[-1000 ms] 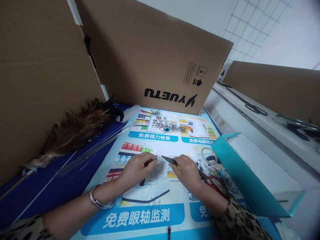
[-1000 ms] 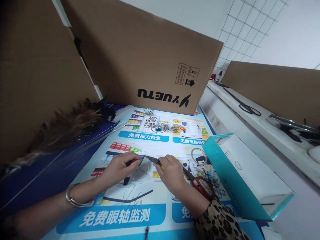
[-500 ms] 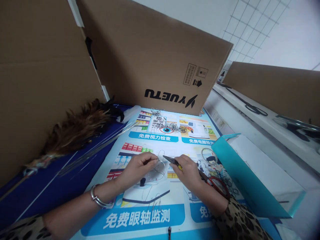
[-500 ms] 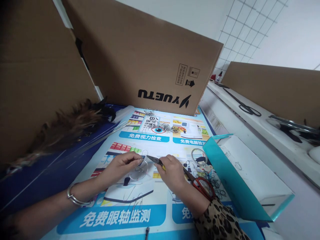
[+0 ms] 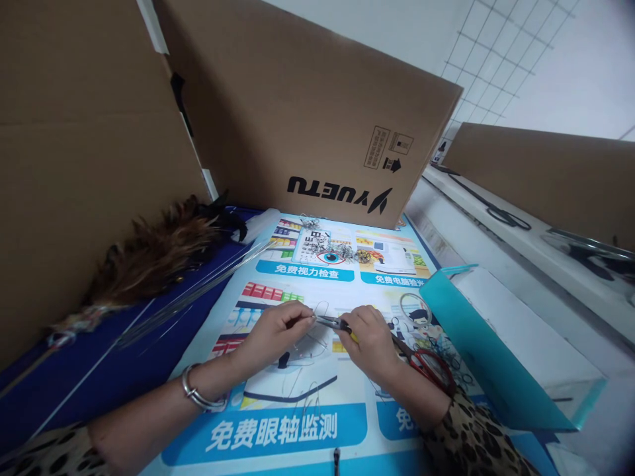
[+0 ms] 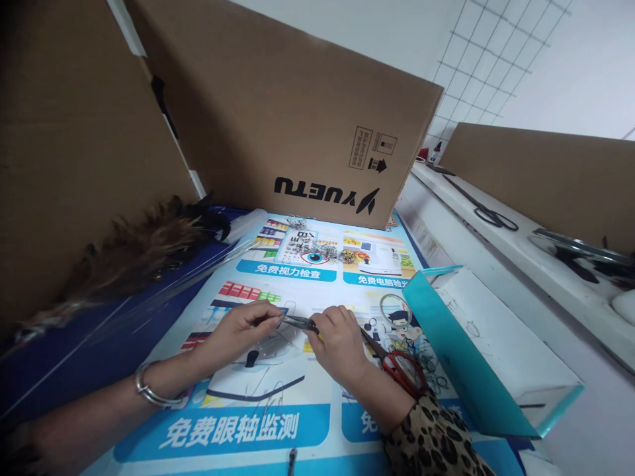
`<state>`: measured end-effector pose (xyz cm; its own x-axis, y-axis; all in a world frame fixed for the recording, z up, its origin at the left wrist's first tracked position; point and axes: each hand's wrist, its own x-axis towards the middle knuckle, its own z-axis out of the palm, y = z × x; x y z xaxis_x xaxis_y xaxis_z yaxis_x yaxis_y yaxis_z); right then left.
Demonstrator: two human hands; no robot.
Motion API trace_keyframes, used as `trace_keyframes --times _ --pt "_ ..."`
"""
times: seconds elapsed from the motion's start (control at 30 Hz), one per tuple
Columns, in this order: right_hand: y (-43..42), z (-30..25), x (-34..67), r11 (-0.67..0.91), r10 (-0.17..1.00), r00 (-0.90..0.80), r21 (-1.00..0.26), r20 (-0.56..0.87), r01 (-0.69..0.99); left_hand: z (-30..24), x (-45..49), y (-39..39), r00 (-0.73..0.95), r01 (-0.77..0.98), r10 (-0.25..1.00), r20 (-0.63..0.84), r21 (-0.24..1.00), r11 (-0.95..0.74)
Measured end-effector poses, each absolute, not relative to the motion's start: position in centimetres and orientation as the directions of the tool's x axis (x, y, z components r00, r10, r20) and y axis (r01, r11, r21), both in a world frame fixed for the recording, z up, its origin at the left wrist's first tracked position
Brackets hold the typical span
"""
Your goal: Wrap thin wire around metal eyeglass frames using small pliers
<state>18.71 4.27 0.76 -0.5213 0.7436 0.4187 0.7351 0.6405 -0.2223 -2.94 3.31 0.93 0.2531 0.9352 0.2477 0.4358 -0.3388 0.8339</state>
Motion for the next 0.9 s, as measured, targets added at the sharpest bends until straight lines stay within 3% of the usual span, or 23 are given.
trace_keyframes --times 0.23,0.6,0.9 --pt "4.00 1.07 18.15 0.571 0.795 -0.496 -0.155 0.351 0.806 0.76 -2.83 3.33 0.277 0.491 0.912 0.303 0.771 -0.406" --pt "3.86 0.62 17.99 0.594 0.772 -0.518 -0.129 0.369 0.794 0.94 -2.51 3.03 0.284 0.434 0.926 0.249 0.827 -0.356" --pt "3.80 0.98 17.61 0.537 0.813 -0.515 -0.007 0.273 0.843 1.64 -2.21 2.75 0.290 0.440 0.927 0.237 0.828 -0.349"
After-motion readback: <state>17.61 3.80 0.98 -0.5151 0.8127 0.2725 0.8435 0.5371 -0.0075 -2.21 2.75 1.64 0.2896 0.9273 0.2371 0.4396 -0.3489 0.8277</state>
